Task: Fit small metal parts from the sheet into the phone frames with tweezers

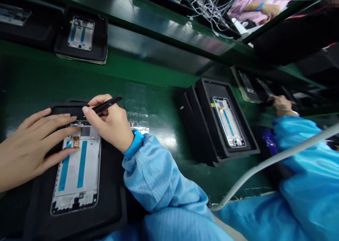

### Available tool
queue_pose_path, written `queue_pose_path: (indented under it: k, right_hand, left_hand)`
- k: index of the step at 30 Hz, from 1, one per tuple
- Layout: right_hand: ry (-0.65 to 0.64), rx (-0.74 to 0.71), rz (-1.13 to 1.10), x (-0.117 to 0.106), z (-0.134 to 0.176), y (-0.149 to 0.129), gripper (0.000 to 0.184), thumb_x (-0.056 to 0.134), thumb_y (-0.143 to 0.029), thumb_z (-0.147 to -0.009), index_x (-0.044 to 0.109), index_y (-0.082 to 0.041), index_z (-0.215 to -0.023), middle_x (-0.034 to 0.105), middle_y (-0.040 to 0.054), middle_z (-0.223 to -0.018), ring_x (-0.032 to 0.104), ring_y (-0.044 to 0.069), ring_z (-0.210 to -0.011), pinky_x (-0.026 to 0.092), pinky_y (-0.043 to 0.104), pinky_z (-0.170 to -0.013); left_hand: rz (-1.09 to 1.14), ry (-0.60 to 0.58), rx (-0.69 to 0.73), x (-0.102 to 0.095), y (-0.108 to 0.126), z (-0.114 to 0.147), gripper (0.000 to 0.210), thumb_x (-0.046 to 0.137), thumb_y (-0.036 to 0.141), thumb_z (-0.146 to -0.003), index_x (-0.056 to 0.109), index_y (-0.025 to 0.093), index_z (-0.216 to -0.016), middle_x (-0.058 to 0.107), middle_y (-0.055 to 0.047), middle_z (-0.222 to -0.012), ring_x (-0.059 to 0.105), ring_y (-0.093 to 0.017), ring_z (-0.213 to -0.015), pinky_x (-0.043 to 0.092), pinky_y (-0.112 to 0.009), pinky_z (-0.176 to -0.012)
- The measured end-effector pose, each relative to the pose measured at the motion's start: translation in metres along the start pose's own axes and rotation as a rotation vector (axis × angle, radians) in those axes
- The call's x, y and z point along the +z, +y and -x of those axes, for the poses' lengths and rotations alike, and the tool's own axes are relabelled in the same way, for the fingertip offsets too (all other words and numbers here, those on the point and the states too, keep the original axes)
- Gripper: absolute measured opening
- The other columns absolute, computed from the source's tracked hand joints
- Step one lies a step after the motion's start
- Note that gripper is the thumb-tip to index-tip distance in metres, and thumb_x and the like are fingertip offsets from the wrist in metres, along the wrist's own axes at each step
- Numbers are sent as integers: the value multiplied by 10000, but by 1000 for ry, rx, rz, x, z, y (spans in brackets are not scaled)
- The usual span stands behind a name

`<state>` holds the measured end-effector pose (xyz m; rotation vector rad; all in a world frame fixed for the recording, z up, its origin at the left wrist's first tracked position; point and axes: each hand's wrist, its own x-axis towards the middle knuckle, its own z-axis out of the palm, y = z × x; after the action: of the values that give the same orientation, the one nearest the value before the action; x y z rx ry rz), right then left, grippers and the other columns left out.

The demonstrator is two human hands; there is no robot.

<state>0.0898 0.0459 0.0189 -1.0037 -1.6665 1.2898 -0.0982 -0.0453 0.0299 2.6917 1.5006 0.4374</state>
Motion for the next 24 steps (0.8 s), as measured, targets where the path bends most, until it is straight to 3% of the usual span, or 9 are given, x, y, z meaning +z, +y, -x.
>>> queue_pose_path:
  k: [6,14,20,24]
  right_hand:
    - [-53,-104,69,1,2,-1,163,641,-305,-827,535,-200,-893,612,-14,-799,656,103,-688,551,211,-606]
    - [-69,-291,356,4,5,-14,43,591,-171,-846,555,-182,-825,626,-4,-819,627,87,-702,522,207,-674]
    - [-48,-181,155,2,2,-7,101,631,-261,-843,565,-185,-852,606,-26,-782,610,69,-624,521,188,-595]
    - [-74,-135,133,2,0,-6,138,649,-307,-833,573,-192,-841,618,-28,-795,607,69,-620,529,198,-604]
  left_hand:
    - [13,-7,-12,0,1,2,437,461,408,-928,536,150,-1273,588,-124,-1281,501,-298,-1242,276,-541,-1133]
    - [46,-13,-42,0,1,2,434,464,419,-922,553,161,-1259,589,-121,-1276,507,-296,-1238,258,-531,-1150]
    - [45,-25,-37,1,1,2,425,455,430,-927,560,167,-1245,578,-113,-1298,489,-291,-1260,253,-536,-1151]
    - [48,-21,-45,1,1,1,420,454,433,-925,565,173,-1236,589,-110,-1284,500,-290,-1247,259,-536,-1148]
